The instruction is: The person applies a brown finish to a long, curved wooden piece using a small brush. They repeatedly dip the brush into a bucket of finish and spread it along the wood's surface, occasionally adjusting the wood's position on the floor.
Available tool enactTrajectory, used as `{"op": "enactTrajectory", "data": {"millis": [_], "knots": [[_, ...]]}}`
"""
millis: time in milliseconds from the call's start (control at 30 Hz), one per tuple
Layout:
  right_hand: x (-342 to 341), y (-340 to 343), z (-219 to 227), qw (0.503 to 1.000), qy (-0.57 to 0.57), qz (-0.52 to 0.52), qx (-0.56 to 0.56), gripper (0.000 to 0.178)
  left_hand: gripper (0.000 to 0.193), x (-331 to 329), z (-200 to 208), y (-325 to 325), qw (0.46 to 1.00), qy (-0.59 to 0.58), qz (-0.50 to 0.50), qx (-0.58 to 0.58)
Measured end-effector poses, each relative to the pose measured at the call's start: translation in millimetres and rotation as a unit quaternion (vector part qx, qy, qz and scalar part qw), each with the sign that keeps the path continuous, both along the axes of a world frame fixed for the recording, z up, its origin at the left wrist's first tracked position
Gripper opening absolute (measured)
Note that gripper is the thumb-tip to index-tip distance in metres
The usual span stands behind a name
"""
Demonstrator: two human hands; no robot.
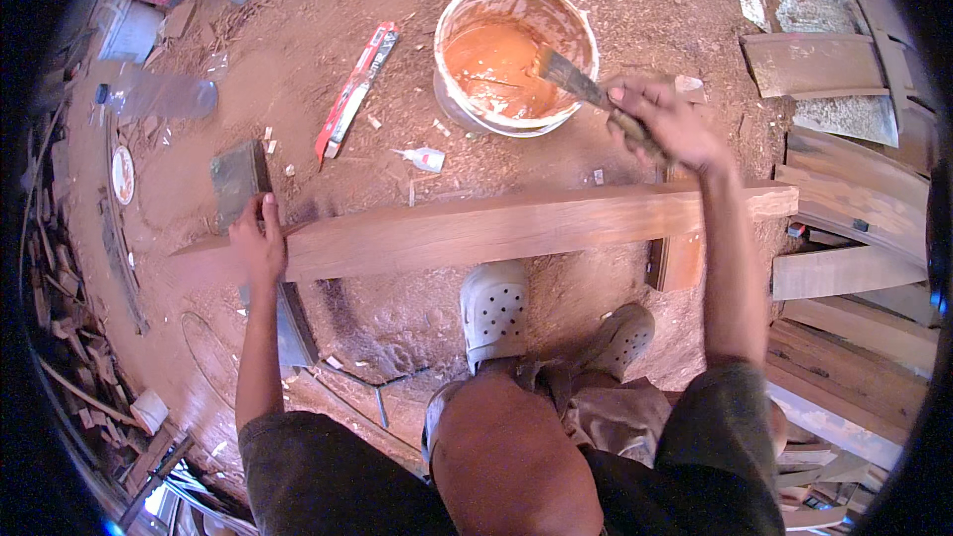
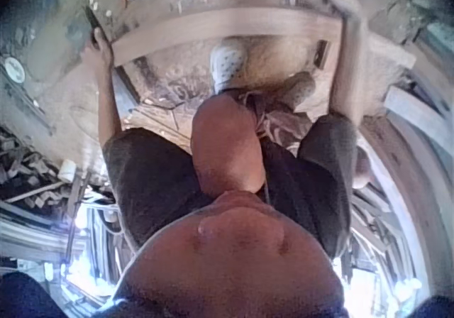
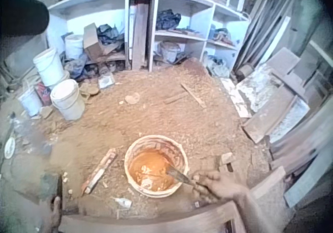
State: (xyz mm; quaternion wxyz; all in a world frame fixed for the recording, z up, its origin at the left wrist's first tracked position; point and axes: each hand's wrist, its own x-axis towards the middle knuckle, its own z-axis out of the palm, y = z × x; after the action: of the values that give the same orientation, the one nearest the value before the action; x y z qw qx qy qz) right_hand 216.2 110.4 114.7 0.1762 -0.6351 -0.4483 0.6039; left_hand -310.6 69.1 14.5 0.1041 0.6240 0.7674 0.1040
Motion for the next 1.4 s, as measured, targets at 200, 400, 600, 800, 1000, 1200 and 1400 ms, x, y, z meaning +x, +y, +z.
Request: {"op": "enactTrajectory", "data": {"millis": [200, 400, 600, 800, 1000, 1200, 1400], "knots": [[-38, -70, -62, 0.975, -0.029, -0.161, 0.153, 0.030, 0.045, -5, -4, 0, 1.000, 0.002, 0.012, -0.012], [-72, -73, -63, 0.901, -0.211, -0.123, 0.358, 0.032, 0.044, 1, 4, 0, 0.999, -0.030, 0.009, -0.015], [-86, -71, -69, 0.890, -0.247, -0.150, 0.354, 0.029, 0.044, 5, 5, 4, 0.999, -0.049, -0.015, 0.016], [-78, -74, -66, 0.952, -0.060, -0.243, 0.176, 0.033, 0.043, -1, -1, 2, 0.998, -0.064, -0.018, 0.018], [-75, -62, -54, 0.916, -0.169, -0.155, 0.330, 0.031, 0.043, -2, -1, 1, 0.998, -0.060, -0.019, 0.020], [-80, -57, -35, 0.932, -0.229, -0.121, 0.253, 0.031, 0.044, 1, 5, 1, 0.999, -0.026, -0.030, 0.037], [-77, -63, -35, 0.965, 0.082, -0.248, 0.031, 0.022, 0.045, -8, -7, 1, 0.998, -0.044, -0.025, 0.022]]}}
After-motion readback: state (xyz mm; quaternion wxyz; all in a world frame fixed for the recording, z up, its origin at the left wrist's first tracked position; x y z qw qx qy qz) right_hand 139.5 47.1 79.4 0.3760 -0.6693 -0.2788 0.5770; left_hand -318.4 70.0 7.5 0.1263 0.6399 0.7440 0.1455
